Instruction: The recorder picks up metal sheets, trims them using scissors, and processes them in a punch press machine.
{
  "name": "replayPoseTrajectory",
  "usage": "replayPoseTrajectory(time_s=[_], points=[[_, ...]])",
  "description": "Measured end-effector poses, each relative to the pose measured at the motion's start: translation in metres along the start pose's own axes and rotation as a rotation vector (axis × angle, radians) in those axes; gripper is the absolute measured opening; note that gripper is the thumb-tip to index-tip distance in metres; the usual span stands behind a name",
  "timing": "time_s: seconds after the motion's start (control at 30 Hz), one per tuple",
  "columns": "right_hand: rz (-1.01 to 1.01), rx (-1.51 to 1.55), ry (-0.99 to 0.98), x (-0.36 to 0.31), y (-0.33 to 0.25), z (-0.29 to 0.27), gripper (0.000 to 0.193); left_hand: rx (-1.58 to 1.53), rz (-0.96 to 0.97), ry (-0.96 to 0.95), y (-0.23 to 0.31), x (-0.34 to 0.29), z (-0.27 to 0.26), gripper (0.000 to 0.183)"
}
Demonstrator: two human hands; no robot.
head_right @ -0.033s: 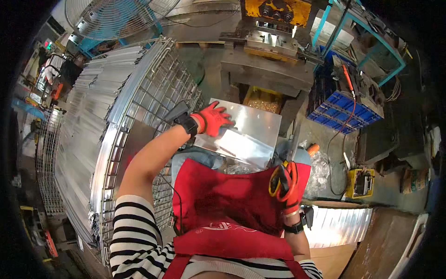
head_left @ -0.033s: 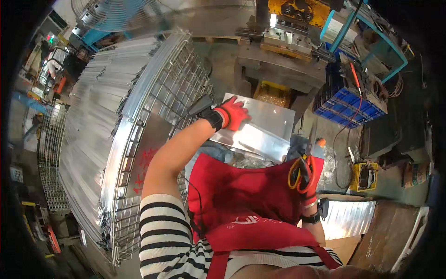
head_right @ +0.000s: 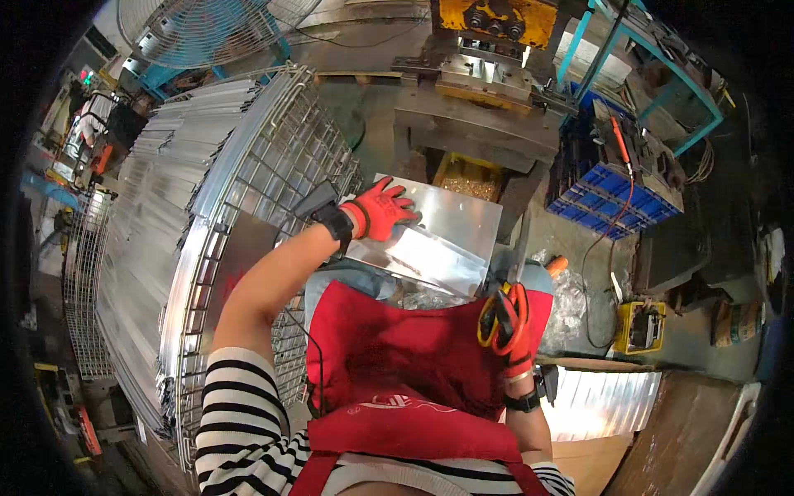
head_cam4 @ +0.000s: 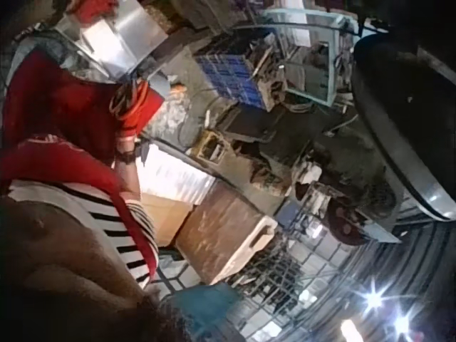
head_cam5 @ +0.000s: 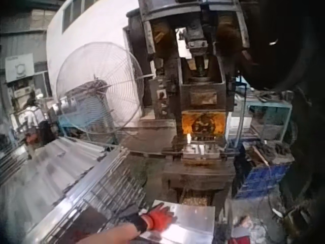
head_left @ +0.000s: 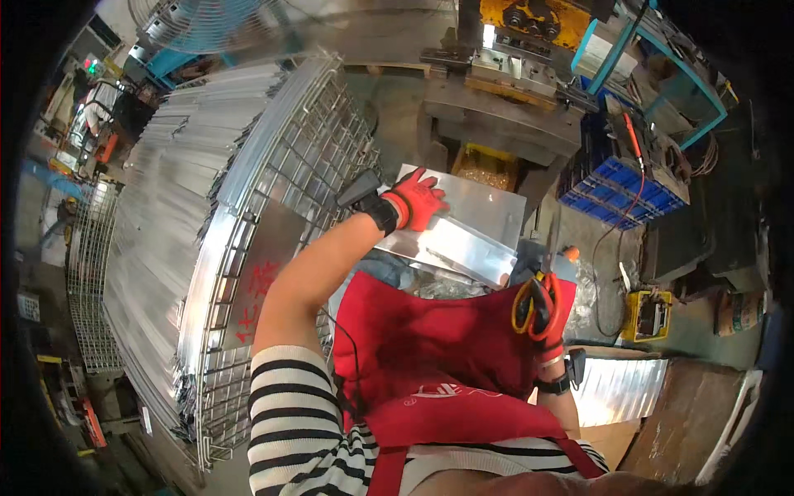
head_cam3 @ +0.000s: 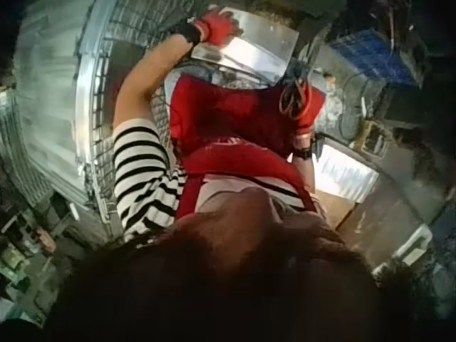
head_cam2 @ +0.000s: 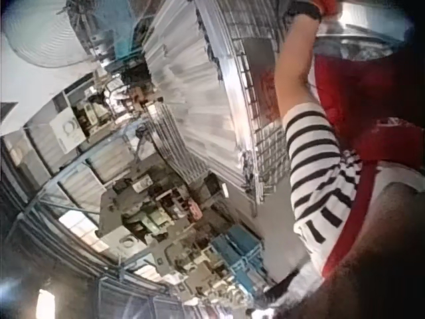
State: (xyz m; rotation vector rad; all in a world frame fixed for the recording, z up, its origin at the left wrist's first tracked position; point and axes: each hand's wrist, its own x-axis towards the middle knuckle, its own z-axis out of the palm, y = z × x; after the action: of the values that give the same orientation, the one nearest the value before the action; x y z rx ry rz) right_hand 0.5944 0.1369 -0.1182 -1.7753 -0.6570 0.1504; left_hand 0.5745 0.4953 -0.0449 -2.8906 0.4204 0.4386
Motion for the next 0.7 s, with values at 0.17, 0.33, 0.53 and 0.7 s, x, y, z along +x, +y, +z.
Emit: replayPoseTrajectory(time_s=[0.17, 0.33, 0.53, 0.7], points=[[-0.137, -0.030, -0.148, 0.056, -0.007, 0.003, 0.029, -0.424, -0.244, 0.548, 0.068, -0.043, 0.001, 0.050], [0.054, 0.032, -0.346, 0.076, 0.061, 0.009, 0.015, -1.842, -0.799, 0.050, 0.168, -0.071, 0.088, 0.044], [-0.318, -0.202, -0.312, 0.040, -0.003, 0.018, 0.025, -1.800, -0.045, 0.669, 0.217, -0.008, 0.148, 0.040], [0.014, 0.103, -0.279, 0.006, -0.031, 0.027, 0.035, -2.938, -0.032, 0.586, 0.222, 0.013, 0.088, 0.031]])
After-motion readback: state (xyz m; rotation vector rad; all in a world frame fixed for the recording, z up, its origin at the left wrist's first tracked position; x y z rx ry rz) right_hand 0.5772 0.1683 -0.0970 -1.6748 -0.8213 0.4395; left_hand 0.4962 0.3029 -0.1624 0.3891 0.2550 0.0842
